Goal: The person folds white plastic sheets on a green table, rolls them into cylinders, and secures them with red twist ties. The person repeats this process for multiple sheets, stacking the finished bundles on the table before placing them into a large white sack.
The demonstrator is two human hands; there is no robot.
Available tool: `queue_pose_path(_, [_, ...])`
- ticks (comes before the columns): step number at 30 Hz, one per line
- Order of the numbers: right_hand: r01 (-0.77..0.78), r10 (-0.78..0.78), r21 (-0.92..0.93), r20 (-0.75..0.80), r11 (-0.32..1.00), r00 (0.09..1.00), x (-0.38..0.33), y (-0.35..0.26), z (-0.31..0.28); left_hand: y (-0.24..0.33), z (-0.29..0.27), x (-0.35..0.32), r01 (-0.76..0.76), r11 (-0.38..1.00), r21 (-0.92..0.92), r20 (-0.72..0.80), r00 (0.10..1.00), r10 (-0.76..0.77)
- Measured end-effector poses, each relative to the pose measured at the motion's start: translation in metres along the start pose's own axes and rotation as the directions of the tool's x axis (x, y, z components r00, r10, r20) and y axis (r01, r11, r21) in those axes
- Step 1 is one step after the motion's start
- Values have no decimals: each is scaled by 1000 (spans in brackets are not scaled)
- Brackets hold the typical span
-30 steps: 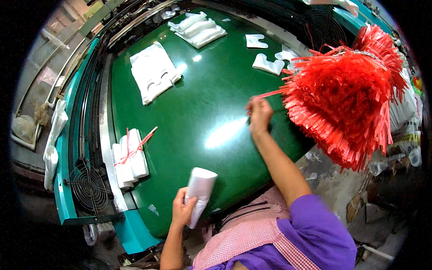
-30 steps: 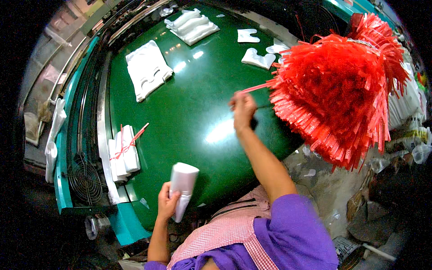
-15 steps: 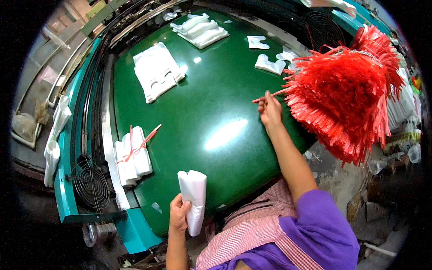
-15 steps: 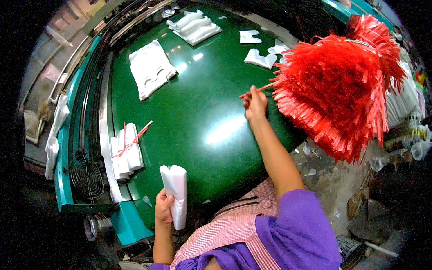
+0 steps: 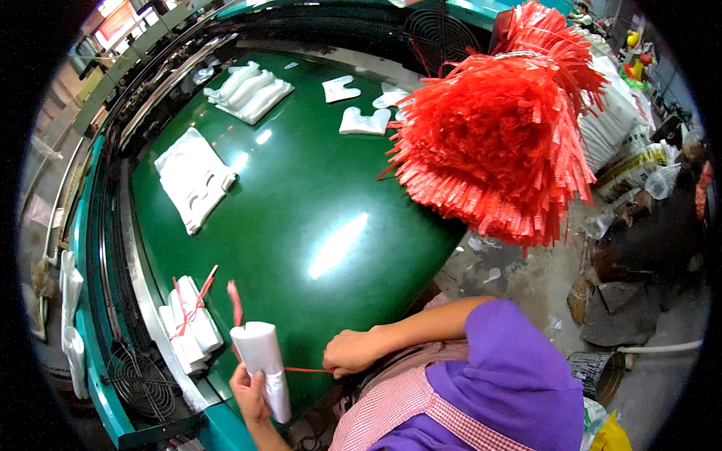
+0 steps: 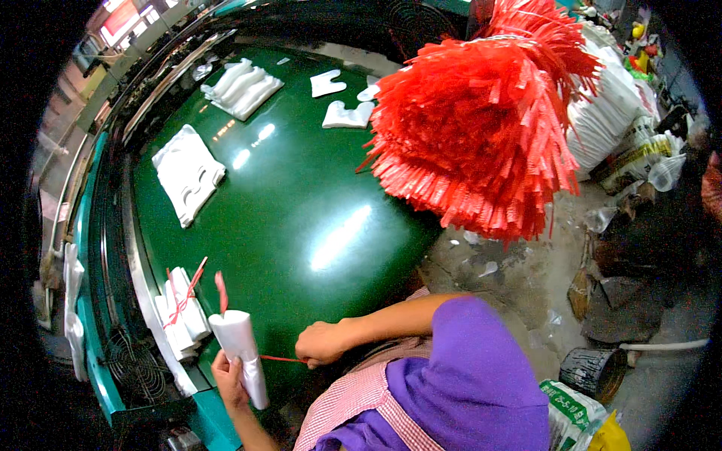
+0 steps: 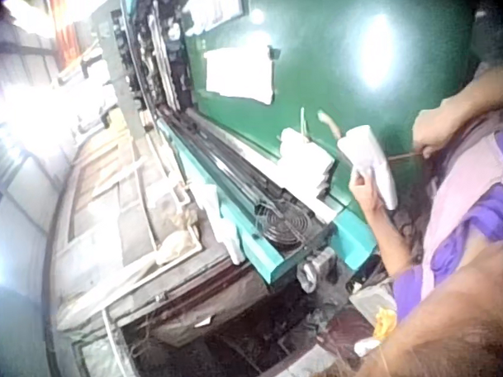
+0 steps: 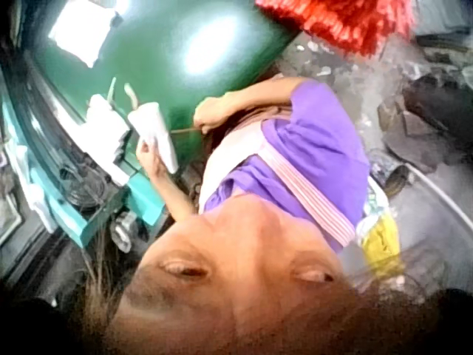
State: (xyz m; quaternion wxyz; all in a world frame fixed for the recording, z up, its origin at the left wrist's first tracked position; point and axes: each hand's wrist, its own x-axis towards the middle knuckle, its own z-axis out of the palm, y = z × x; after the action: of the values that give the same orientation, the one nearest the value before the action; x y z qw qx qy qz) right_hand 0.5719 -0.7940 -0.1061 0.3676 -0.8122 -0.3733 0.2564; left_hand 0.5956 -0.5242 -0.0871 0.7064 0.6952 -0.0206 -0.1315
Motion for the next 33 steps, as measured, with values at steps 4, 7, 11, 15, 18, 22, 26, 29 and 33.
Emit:
queue_pose_path(4, [412, -373, 5, -414, 911, 831, 12, 7, -11, 9, 40, 35, 15, 861, 509, 183, 975, -125])
queue_pose_path(7, [277, -137, 603, -268, 748, 954, 35, 9, -30, -7, 59, 45, -278, 679, 679, 386, 922, -8])
queue_pose_path(11, [53, 249, 944, -140, 327, 958, 32, 31, -49, -31, 76, 37, -409, 664, 626, 168, 902, 397])
queue_pose_path(15, [167, -17, 383, -366, 908, 930, 30, 16, -24, -24, 54, 23, -152, 939, 309, 35, 988, 149])
queue_pose_path(18, [164, -267, -250, -464, 954, 845, 20, 13, -21, -27, 69, 35, 15, 999, 33, -46, 999, -13])
queue_pose_path(22, [248, -432, -471, -336, 847, 837, 15, 13, -18, -32, 71, 52, -118, 969, 217, -15, 992, 124])
queue_pose_path(26, [230, -180, 109, -346, 967, 921, 36, -4, -31, -44, 58, 41, -109, 963, 247, -10, 993, 115])
queue_pose_path(29, [84, 258, 945, -171, 317, 951, 47, 32, -38, -37, 73, 35, -165, 966, 197, -67, 981, 181])
queue_pose_path(33, [244, -29, 358, -512, 901, 858, 69, 38, -6, -51, 62, 16, -678, 395, 621, 388, 703, 596])
